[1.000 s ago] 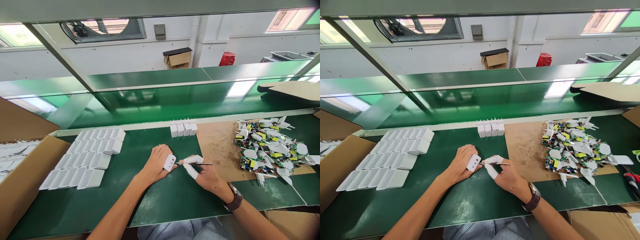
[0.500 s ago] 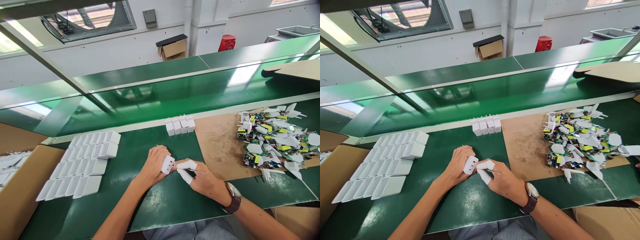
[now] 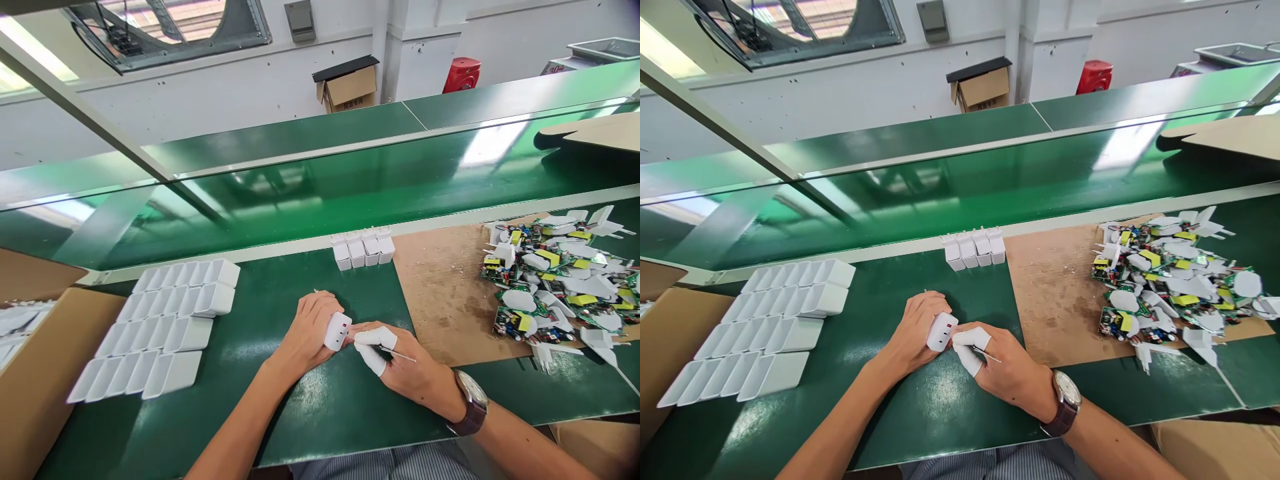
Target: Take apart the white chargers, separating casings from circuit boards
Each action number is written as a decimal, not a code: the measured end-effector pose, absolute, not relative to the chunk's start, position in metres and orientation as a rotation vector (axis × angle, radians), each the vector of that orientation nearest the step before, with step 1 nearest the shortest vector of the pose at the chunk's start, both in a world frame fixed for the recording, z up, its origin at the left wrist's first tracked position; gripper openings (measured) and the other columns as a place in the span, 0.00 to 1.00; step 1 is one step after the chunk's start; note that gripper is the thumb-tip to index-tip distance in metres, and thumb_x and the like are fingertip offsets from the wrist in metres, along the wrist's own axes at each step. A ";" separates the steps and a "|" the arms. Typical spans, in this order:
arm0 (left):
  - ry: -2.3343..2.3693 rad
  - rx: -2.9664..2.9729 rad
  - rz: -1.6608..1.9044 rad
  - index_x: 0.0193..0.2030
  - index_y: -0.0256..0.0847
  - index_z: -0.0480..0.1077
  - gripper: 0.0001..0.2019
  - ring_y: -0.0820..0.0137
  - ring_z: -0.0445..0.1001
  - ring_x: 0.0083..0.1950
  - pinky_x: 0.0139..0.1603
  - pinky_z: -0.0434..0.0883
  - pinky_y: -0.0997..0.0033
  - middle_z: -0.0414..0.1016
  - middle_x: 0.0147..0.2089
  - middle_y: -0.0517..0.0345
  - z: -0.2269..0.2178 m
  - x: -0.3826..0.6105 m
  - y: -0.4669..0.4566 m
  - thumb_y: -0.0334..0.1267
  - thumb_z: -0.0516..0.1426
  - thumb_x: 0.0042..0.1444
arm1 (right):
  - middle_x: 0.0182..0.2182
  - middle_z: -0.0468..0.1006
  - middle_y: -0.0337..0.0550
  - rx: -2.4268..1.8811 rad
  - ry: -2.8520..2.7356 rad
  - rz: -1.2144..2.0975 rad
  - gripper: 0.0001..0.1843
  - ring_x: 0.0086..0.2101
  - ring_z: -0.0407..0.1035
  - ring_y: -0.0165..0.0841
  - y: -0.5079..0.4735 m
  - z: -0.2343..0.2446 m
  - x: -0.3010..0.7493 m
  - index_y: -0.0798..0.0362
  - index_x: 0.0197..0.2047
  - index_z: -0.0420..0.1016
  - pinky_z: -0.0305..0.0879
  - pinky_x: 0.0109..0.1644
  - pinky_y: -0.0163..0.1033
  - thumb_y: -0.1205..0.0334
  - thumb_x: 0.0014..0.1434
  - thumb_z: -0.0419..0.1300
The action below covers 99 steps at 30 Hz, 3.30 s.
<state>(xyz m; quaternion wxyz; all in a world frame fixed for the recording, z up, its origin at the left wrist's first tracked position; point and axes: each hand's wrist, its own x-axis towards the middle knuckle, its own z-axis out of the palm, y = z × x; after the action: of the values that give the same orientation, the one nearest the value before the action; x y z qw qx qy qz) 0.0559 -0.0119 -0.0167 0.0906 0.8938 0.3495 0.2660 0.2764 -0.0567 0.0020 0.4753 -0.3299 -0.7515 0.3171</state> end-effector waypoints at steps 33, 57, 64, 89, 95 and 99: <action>1.052 2.674 0.750 0.52 0.41 0.64 0.12 0.55 0.73 0.55 0.59 0.65 0.51 0.75 0.48 0.47 -0.018 0.055 -0.012 0.41 0.56 0.64 | 0.45 0.84 0.47 -0.795 -1.858 0.731 0.14 0.45 0.80 0.33 -0.065 0.003 0.271 0.49 0.50 0.70 0.79 0.48 0.38 0.75 0.66 0.55; 1.056 2.669 0.748 0.52 0.40 0.65 0.14 0.54 0.73 0.53 0.57 0.66 0.50 0.76 0.47 0.47 -0.016 0.057 -0.013 0.46 0.56 0.66 | 0.43 0.85 0.46 -0.927 -1.755 0.994 0.09 0.42 0.80 0.35 -0.060 0.000 0.274 0.49 0.47 0.78 0.78 0.47 0.39 0.67 0.69 0.57; 1.113 2.690 0.890 0.56 0.41 0.65 0.20 0.53 0.70 0.62 0.62 0.65 0.51 0.76 0.54 0.45 -0.014 0.055 -0.014 0.48 0.63 0.63 | 0.41 0.86 0.44 -0.813 -1.273 1.215 0.05 0.40 0.83 0.37 -0.064 0.014 0.297 0.48 0.42 0.81 0.83 0.47 0.43 0.57 0.64 0.68; 1.360 1.763 1.222 0.49 0.44 0.74 0.19 0.65 0.77 0.37 0.36 0.77 0.66 0.78 0.41 0.55 0.004 0.049 -0.017 0.52 0.66 0.56 | 0.56 0.79 0.56 -1.127 -2.514 -0.018 0.26 0.59 0.73 0.47 -0.033 0.010 0.347 0.54 0.52 0.79 0.77 0.59 0.55 0.86 0.57 0.54; 1.031 1.070 1.244 0.45 0.42 0.68 0.27 0.62 0.81 0.38 0.42 0.79 0.60 0.80 0.40 0.54 0.018 0.048 -0.010 0.53 0.72 0.45 | 0.58 0.77 0.58 -1.030 -2.375 0.227 0.21 0.59 0.72 0.47 -0.034 0.027 0.311 0.54 0.59 0.74 0.73 0.62 0.58 0.75 0.64 0.58; 0.993 1.047 1.238 0.39 0.41 0.69 0.26 0.64 0.80 0.39 0.38 0.77 0.66 0.80 0.42 0.55 0.021 0.048 -0.022 0.52 0.74 0.41 | 0.57 0.78 0.50 -0.966 -2.175 0.754 0.29 0.54 0.76 0.38 -0.043 0.042 0.266 0.50 0.66 0.66 0.74 0.60 0.43 0.64 0.64 0.66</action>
<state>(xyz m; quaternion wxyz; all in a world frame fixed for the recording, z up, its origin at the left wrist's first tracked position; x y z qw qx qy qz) 0.0481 -0.0218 0.0210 0.5811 0.4481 0.4252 0.5298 0.2663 -0.0430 0.0417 0.3169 -0.3670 -0.8263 0.2864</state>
